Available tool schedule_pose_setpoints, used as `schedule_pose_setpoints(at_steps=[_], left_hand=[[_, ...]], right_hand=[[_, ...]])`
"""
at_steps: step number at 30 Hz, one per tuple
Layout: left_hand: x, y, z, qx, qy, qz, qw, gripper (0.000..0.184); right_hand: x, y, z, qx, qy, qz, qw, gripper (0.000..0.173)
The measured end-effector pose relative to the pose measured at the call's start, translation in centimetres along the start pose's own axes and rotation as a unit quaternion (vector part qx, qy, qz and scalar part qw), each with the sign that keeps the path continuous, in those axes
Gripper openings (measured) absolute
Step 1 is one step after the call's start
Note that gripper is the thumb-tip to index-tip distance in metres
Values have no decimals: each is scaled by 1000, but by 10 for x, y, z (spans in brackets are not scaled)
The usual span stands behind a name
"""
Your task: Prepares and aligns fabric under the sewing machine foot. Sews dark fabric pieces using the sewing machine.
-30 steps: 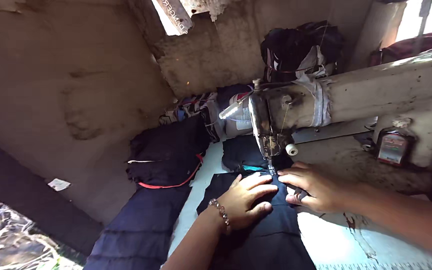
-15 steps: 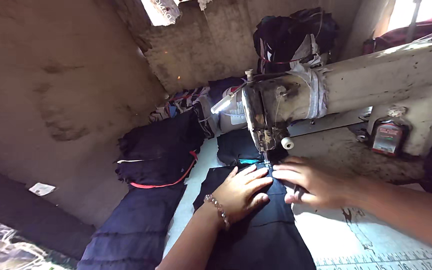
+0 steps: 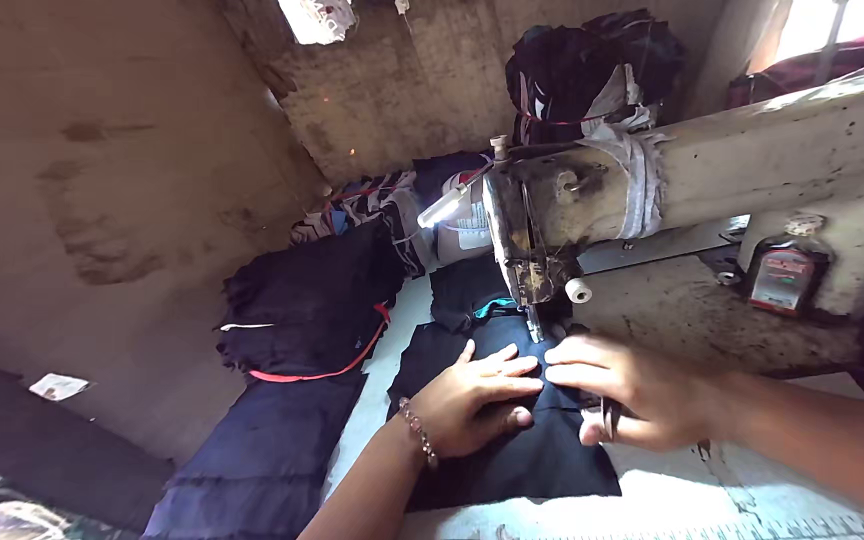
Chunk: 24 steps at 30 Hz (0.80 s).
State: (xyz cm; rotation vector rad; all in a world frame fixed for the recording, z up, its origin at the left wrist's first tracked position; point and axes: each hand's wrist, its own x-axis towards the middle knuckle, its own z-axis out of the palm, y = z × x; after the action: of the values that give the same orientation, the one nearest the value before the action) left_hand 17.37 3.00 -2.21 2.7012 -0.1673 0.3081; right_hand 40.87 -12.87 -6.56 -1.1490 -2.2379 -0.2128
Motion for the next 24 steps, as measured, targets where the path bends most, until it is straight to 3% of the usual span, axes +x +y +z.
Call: schedule_pose_setpoints(at_steps=[3,10,14,20,24], left_hand=[[0,-7,-2,-25,4,16,1000,32],[9,-21,-12,5,-60,-4,998,44],[14,-29,-13,14,-62,-16,998,48],[21,-29,-20,18,-108,-101,989,56],[27,-17,-19,43,-147,-198,968,57]], right_hand=[[1,-8,1,1,6,-46,999,65],[2,-5,1,5,-21,-3,1000,67],[4,-12,-1,-4,-26,-20,999,65],[6,-6,3,7,-38,13,999,70],[7,-5,-1,12,-61,64,996,70]])
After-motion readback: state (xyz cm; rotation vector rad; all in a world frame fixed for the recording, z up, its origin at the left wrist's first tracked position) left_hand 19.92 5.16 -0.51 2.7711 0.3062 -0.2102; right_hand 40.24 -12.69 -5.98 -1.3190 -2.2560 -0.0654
